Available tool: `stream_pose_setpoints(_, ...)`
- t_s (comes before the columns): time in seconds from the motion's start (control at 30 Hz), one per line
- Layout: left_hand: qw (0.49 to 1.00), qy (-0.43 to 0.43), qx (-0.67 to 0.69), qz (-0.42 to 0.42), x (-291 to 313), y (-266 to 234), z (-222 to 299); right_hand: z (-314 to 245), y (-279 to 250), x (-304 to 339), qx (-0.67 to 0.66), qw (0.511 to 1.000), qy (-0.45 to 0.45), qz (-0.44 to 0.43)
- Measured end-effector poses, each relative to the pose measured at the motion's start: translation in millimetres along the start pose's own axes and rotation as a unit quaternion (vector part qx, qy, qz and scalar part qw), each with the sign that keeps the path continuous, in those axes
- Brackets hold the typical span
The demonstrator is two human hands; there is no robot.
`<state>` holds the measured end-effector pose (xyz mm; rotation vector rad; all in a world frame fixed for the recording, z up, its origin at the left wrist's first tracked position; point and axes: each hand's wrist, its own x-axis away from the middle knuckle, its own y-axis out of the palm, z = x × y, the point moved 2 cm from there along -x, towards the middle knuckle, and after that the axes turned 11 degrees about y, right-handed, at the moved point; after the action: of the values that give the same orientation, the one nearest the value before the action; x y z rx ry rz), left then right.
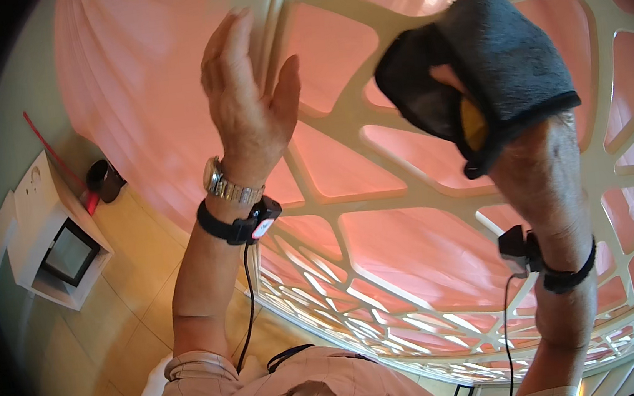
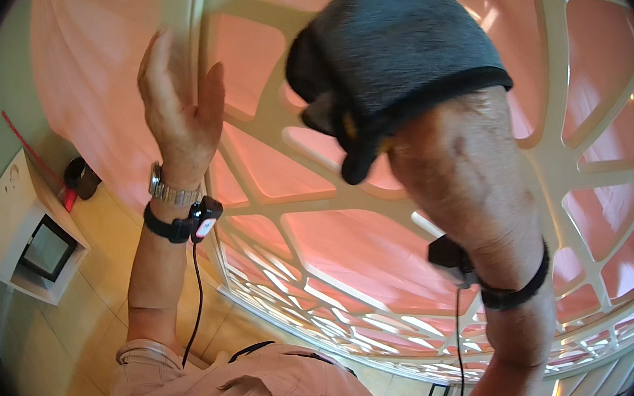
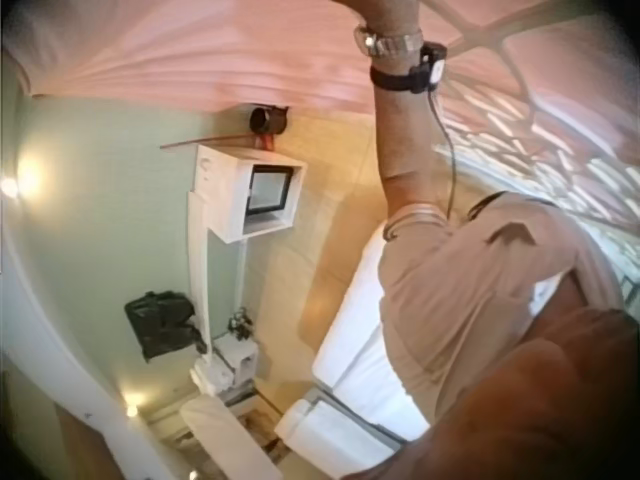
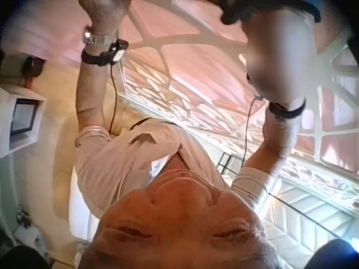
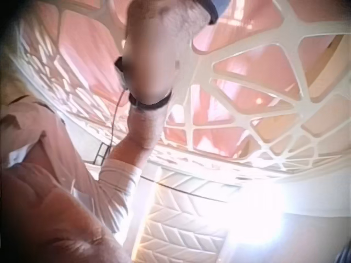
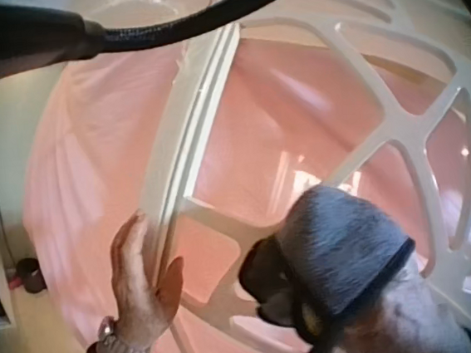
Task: The person wipes a white decorative room divider with a yellow cloth, moving methodically across the lattice pattern. The person also wipes the padded wall behind the divider and the integrated light strip.
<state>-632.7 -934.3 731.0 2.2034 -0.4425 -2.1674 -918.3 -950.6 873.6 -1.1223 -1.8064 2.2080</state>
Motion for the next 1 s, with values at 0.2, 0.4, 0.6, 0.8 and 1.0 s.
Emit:
stream_pose_setpoints(0.2,0.999,0.033,-0.011,-0.010,-5,17,-13,-10,-4,-24,0.146,0.965,-0.163,0.143)
stream_pose_setpoints(0.4,0.999,0.052,0.001,-0.014,2,20,-22,-17,-5,-46,0.151,0.954,-0.209,0.154)
stream_pose_setpoints(0.6,0.999,0.040,-0.006,-0.028,1,16,-22,-32,-14,-70,0.136,0.950,-0.246,0.139)
stream_pose_setpoints(0.8,0.997,-0.001,0.074,0.011,12,24,-28,-43,12,-108,0.086,0.957,-0.259,0.098)
stream_pose_setpoints(1.0,0.978,-0.077,0.191,0.028,23,33,-33,-60,30,-125,-0.021,0.957,-0.286,-0.037)
